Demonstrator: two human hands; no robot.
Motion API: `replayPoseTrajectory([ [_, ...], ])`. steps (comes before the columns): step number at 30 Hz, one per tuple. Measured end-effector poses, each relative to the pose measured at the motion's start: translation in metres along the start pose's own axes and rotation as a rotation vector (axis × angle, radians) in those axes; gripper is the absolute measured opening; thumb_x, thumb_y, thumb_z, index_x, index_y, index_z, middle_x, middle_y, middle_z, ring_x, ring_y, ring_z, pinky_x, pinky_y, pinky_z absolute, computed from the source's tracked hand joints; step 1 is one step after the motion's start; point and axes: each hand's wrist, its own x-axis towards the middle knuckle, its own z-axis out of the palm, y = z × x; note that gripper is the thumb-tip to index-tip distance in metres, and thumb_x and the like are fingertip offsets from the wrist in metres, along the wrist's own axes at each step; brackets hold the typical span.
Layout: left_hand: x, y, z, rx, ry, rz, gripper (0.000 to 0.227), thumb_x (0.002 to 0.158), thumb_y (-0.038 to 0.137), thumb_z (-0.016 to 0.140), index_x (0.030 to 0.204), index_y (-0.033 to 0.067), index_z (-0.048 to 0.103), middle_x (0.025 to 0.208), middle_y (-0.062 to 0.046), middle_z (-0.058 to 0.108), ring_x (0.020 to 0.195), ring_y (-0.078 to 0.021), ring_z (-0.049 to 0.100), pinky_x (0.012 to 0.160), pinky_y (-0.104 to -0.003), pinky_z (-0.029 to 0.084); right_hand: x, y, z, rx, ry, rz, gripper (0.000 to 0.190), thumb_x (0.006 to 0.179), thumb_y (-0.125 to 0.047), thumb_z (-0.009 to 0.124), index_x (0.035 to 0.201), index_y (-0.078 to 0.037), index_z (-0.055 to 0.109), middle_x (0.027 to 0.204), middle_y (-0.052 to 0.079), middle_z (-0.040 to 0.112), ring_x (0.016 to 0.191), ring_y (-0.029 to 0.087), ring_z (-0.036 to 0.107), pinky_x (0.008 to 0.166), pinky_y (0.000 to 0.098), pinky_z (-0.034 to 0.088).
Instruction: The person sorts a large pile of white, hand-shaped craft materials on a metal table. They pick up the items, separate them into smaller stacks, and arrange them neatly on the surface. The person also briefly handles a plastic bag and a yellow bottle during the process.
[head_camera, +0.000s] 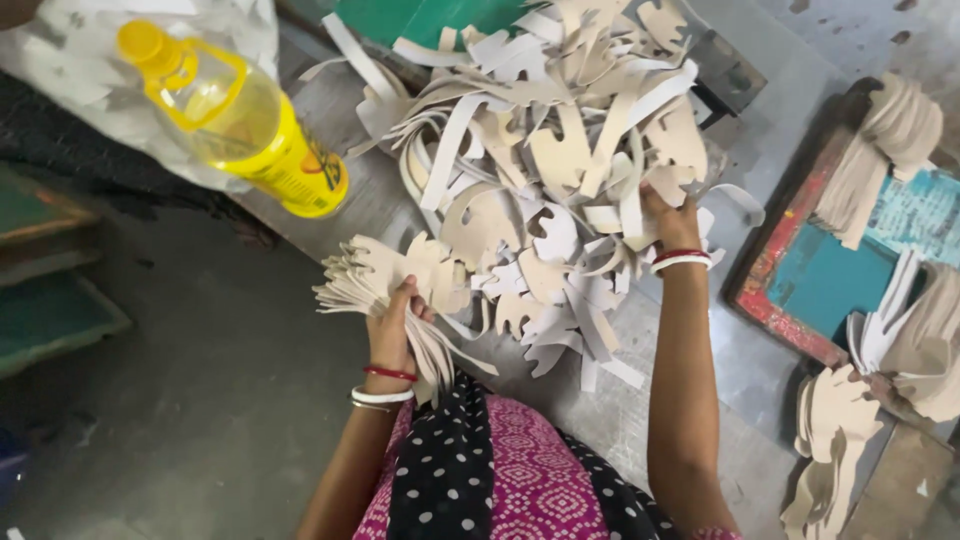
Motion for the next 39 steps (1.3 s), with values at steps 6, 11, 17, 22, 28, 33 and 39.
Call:
replayPoseTrajectory([
  [6, -0.015, 0.001, 0.008, 0.03, -0.022, 0.016, 0.014, 0.089, 0.014, 0.073, 0.092, 0.0013, 0.067, 0.069, -0.003, 0.056, 0.058, -0.0138, 0.056, 0.053, -0.029, 0.05, 0.049, 0.032, -0.038, -0.177, -0.03, -0.3, 0.057, 0.089, -0.004, 0.082, 0.138, 0.002, 0.053, 0.125, 0.013, 0.07, 0.109, 0.02, 0.071, 0.094, 0.0316, 0.059],
  [11, -0.026, -0.005, -0.001, 0.038, -0.068, 0.003, 0.016, 0.089, 0.014, 0.073, 0.093, 0.0003, 0.067, 0.069, -0.003, 0.057, 0.058, -0.0134, 0.057, 0.052, -0.028, 0.049, -0.007, -0.067, -0.06, -0.32, -0.034, -0.408, 0.052, 0.09, -0.007, 0.089, 0.129, -0.003, 0.056, 0.119, 0.009, 0.071, 0.106, 0.017, 0.069, 0.093, 0.0312, 0.058],
  [17, -0.03, 0.0, 0.001, 0.08, -0.054, -0.026, 0.017, 0.09, 0.017, 0.074, 0.092, 0.0028, 0.064, 0.07, -0.003, 0.056, 0.058, -0.0142, 0.055, 0.051, -0.028, 0.048, -0.057, -0.184, -0.106, -0.322, -0.188, -0.577, 0.041, 0.099, 0.004, 0.087, 0.129, -0.002, 0.058, 0.122, 0.007, 0.068, 0.111, 0.017, 0.067, 0.104, 0.034, 0.059],
  [22, -0.031, -0.005, -0.002, 0.053, -0.075, -0.009, 0.02, 0.092, 0.019, 0.075, 0.089, 0.0046, 0.061, 0.071, -0.002, 0.055, 0.061, -0.0126, 0.054, 0.056, -0.028, 0.049, -0.125, -0.28, -0.1, -0.636, -0.2, -0.348, 0.056, 0.093, -0.021, 0.083, 0.141, -0.008, 0.058, 0.122, 0.005, 0.073, 0.114, 0.025, 0.073, 0.1, 0.0368, 0.057],
  [28, -0.041, -0.015, -0.003, -0.013, -0.073, -0.094, 0.02, 0.091, 0.02, 0.076, 0.087, 0.0075, 0.061, 0.071, 0.0, 0.054, 0.061, -0.0122, 0.052, 0.056, -0.028, 0.047, -0.103, -0.287, -0.142, -1.155, -0.774, -0.066, 0.071, 0.073, -0.033, 0.089, 0.135, -0.01, 0.063, 0.128, 0.01, 0.072, 0.115, 0.028, 0.072, 0.104, 0.0474, 0.05],
  [33, -0.028, -0.032, -0.017, 0.011, -0.084, -0.145, 0.02, 0.09, 0.023, 0.076, 0.087, 0.0089, 0.061, 0.07, 0.001, 0.052, 0.062, -0.0119, 0.05, 0.057, -0.028, 0.046, -0.105, -0.222, -0.073, -1.636, -1.008, 0.229, 0.089, 0.071, -0.043, 0.087, 0.147, -0.015, 0.051, 0.145, 0.01, 0.059, 0.132, 0.029, 0.058, 0.115, 0.0483, 0.042],
  [39, -0.042, -0.022, -0.012, 0.039, -0.115, -0.222, 0.024, 0.092, 0.028, 0.075, 0.086, 0.0101, 0.059, 0.068, 0.001, 0.048, 0.062, -0.0132, 0.049, 0.059, -0.028, 0.045, -0.061, -0.114, -0.065, -1.944, -0.752, -0.458, 0.068, 0.078, -0.037, 0.084, 0.138, -0.013, 0.062, 0.135, 0.017, 0.064, 0.123, 0.037, 0.06, 0.104, 0.0494, 0.047],
])
